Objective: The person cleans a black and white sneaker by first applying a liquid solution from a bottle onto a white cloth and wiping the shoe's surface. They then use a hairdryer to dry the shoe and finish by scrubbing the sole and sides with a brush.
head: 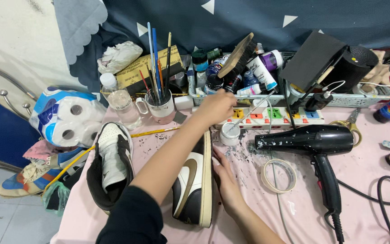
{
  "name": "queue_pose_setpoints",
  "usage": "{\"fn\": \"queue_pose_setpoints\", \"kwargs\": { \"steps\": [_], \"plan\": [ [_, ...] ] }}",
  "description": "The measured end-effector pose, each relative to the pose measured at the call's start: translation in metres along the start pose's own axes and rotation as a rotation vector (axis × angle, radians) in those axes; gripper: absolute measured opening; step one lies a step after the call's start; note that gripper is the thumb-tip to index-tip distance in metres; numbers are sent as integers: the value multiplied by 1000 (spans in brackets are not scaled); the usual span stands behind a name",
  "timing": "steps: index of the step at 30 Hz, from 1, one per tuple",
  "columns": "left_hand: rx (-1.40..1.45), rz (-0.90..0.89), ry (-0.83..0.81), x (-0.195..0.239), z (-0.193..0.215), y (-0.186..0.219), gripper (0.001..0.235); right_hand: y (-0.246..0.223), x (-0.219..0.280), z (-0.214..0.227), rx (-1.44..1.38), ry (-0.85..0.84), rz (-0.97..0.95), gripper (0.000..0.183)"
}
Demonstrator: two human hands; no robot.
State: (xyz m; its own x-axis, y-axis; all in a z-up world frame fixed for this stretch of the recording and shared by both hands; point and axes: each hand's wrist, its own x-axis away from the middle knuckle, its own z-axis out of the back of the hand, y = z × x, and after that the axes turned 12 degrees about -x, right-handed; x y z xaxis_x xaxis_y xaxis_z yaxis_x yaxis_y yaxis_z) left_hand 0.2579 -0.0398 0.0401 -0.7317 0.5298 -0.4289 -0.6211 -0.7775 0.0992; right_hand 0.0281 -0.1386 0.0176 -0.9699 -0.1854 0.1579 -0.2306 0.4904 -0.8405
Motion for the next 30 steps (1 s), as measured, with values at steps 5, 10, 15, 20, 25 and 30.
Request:
{"fn": "queue_pose_setpoints", "kwargs": {
  "steps": [5, 10, 15, 20, 25, 30],
  "plan": [
    [621, 320, -104, 37, 72, 2, 25, -8, -1, 0, -11, 154, 148, 46],
    [1202, 430, -182, 92, 108, 30, 25, -27, -9, 18, -248, 90, 317, 43],
    [1279, 418, -170, 132, 125, 49, 24, -49, 0, 33, -409, -142, 257, 30],
    [1262, 396, 54, 151, 136, 64, 35, -52, 22, 31, -427, -392, 186, 59],
    [1076, 503, 123, 167, 145, 92, 41, -35, 35, 27, -309, -171, 405, 18],
    [1086, 589, 251, 199, 153, 103, 42, -26, 42, 37, -267, 8, 584, 10]
  ]
}}
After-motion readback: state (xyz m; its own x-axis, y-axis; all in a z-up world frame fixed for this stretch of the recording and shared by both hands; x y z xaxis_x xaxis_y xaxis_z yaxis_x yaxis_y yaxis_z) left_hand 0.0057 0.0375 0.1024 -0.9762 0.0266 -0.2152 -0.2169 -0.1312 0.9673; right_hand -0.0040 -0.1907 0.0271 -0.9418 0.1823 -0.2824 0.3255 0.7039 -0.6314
